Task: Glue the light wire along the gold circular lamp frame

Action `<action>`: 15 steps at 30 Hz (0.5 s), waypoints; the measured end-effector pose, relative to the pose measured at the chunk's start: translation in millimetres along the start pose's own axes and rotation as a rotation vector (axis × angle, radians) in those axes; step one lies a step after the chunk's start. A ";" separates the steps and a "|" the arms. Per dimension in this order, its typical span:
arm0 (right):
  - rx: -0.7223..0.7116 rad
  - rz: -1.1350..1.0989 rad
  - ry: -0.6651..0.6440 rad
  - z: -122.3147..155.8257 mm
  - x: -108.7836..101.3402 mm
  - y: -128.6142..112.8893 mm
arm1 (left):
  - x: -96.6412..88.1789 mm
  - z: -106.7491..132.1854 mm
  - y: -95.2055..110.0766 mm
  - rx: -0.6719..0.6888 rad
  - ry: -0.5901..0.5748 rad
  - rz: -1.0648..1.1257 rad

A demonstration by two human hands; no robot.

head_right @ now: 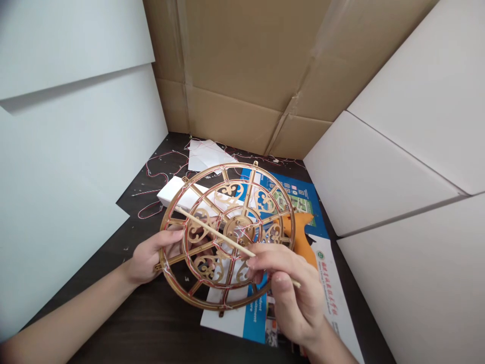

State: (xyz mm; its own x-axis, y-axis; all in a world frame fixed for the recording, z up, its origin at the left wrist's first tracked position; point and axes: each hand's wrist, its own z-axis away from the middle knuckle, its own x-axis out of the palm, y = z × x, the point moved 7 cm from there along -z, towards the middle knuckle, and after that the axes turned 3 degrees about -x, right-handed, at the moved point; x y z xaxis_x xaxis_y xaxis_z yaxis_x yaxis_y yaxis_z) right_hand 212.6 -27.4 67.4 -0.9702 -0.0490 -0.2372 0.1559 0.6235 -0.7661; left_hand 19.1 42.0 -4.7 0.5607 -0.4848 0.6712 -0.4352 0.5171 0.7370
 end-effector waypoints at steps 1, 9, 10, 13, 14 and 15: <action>-0.003 0.009 -0.007 -0.1 -0.1 -0.2 | -0.1 0.1 -0.4 -0.003 0.002 -0.001; -0.021 -0.001 -0.019 1.6 -1.1 1.7 | -1.5 -0.6 0.2 -0.017 0.048 -0.010; -0.015 -0.006 -0.003 1.2 -1.6 2.1 | -0.9 -0.5 0.2 -0.019 0.041 -0.011; 0.006 -0.029 0.029 -0.5 -1.8 2.4 | -0.4 -0.1 0.6 -0.014 0.023 -0.015; 0.008 -0.030 0.024 -1.2 -0.8 2.0 | -0.4 -0.1 0.7 -0.010 0.017 -0.015; 0.006 -0.029 0.012 -1.7 0.7 1.2 | -0.3 -0.1 0.8 -0.006 0.009 -0.013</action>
State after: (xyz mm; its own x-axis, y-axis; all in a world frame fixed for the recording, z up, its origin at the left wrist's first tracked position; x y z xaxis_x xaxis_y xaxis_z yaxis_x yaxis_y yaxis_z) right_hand 211.8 -25.4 67.3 -0.9765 -0.0574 -0.2075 0.1286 0.6174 -0.7760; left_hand 18.6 42.7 -4.3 0.5723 -0.4851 0.6612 -0.4236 0.5155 0.7449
